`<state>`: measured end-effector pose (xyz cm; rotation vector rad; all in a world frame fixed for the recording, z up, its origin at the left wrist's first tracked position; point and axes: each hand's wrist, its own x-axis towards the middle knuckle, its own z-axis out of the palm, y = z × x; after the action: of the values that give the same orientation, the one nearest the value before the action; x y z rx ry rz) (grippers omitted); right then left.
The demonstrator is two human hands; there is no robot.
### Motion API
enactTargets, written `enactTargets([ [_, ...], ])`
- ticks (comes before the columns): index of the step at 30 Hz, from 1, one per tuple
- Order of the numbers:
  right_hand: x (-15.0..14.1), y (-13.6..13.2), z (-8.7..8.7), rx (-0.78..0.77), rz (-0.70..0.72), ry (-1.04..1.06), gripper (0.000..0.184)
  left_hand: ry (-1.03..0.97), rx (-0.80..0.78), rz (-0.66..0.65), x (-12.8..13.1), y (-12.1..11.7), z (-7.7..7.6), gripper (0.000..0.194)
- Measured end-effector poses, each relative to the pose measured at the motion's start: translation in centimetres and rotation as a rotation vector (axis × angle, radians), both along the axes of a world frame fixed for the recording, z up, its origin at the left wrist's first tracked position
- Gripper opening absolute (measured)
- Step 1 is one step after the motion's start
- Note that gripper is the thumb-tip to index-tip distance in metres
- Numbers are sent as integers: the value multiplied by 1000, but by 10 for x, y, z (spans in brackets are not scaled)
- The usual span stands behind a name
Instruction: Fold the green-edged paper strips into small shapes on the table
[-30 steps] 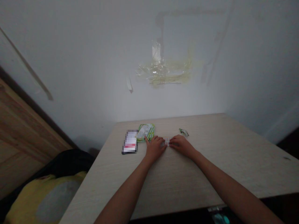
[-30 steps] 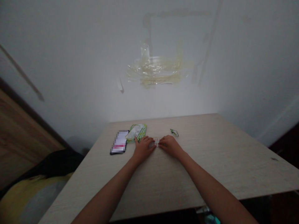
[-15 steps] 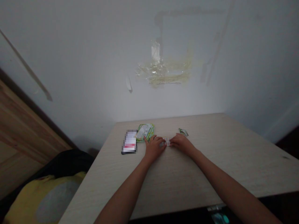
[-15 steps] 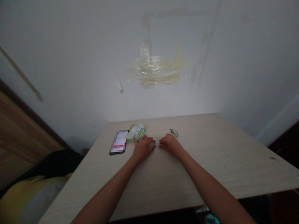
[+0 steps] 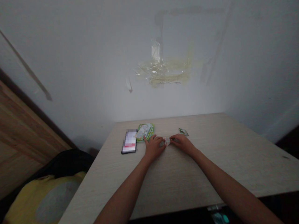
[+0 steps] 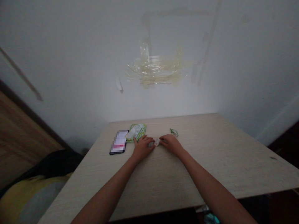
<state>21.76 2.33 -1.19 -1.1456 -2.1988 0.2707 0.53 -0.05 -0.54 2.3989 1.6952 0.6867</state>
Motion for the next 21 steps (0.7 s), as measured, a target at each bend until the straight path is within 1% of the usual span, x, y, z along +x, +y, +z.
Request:
enactTargets([
  [3, -4, 6, -8, 9, -75, 24, 20, -15, -3, -6, 0, 1, -1, 24],
  [6, -7, 11, -13, 2, -94, 11, 19, -30, -6, 0, 0, 1, -1, 22],
  [14, -17, 9, -6, 60, -138, -48, 16, -6, -31, 20, 1, -1, 4, 24],
  [21, -22, 12, -9, 73, -180, -102, 14, -29, -24, 5, -1, 2, 3, 22],
])
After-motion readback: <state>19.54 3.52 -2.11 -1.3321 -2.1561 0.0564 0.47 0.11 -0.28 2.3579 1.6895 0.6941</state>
